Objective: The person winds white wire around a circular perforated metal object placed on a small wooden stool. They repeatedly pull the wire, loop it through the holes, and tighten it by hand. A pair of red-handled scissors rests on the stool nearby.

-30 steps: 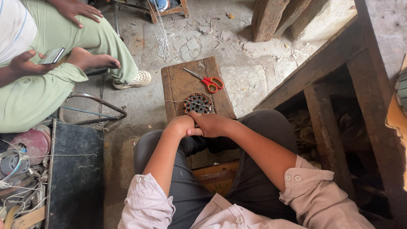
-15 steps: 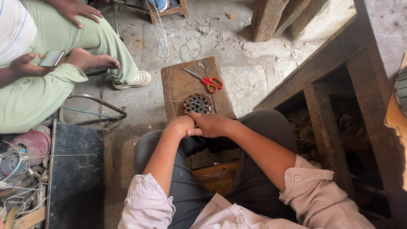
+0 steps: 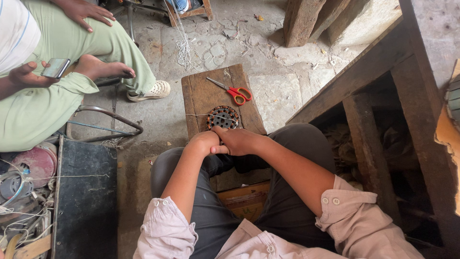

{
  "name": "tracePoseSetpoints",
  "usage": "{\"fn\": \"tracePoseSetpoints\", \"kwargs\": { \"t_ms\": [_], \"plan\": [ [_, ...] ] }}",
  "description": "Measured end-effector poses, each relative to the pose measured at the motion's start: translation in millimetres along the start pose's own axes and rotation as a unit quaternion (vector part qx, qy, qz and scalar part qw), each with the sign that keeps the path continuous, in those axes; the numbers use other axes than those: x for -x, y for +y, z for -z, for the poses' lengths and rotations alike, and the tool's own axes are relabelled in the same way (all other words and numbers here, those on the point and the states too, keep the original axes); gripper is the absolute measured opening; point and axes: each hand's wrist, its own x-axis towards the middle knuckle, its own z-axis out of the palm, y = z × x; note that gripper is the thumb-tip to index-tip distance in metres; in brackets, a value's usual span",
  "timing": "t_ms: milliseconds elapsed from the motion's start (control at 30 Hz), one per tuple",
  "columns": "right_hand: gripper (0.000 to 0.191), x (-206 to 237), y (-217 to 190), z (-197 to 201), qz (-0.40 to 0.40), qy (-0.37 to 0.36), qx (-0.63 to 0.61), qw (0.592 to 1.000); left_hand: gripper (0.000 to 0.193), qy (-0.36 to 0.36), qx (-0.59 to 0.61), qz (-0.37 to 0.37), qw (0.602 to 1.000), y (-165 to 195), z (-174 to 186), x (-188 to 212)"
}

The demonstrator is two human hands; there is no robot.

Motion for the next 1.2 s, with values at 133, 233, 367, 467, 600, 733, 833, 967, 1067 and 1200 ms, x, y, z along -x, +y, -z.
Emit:
{"fn": "tracePoseSetpoints", "kwargs": {
  "t_ms": [133, 233, 367, 467, 600, 733, 833, 967, 1067, 1200],
  "plan": [
    [0.088, 0, 1, 0, 0.002, 0.002, -0.002, 1.0, 0.033, 0.002, -0.001, 0.001, 1.0, 0, 0, 1],
    [0.087, 0, 1, -1, 0.002, 0.001, 0.002, 1.0, 0.034, 0.002, -0.002, 0.002, 1.0, 0, 0, 1],
    [0.088, -1, 1, 0, -0.004, -0.002, 0.001, 1.0, 0.034, 0.003, -0.002, 0.002, 1.0, 0, 0, 0],
    [0.088, -1, 1, 0, -0.002, -0.002, -0.001, 1.0, 0.035, 0.004, -0.002, 0.001, 1.0, 0, 0, 0],
    [0.088, 0, 2, -1, 0.0, 0.0, 0.001, 1.0, 0.035, 0.003, -0.006, 0.001, 1.0, 0, -1, 0],
    [0.085, -1, 6, -2, 0.001, 0.004, 0.004, 1.0, 0.036, 0.001, -0.009, 0.0, 1.0, 0, 0, -3],
    [0.083, -3, 9, -2, 0.014, 0.01, -0.012, 1.0, 0.037, -0.001, -0.014, -0.001, 1.0, -1, 1, -7],
    [0.084, 0, 7, 1, 0.023, 0.019, -0.036, 0.999, 0.037, -0.008, -0.026, 0.0, 1.0, 1, 6, -7],
    [0.087, 4, 2, 6, 0.022, 0.027, -0.029, 0.999, 0.038, -0.01, -0.038, 0.007, 0.999, 4, 9, -5],
    [0.086, 4, -6, 14, 0.013, 0.018, -0.007, 1.0, 0.039, -0.003, -0.06, 0.016, 0.998, 9, 15, -3]
  ]
}}
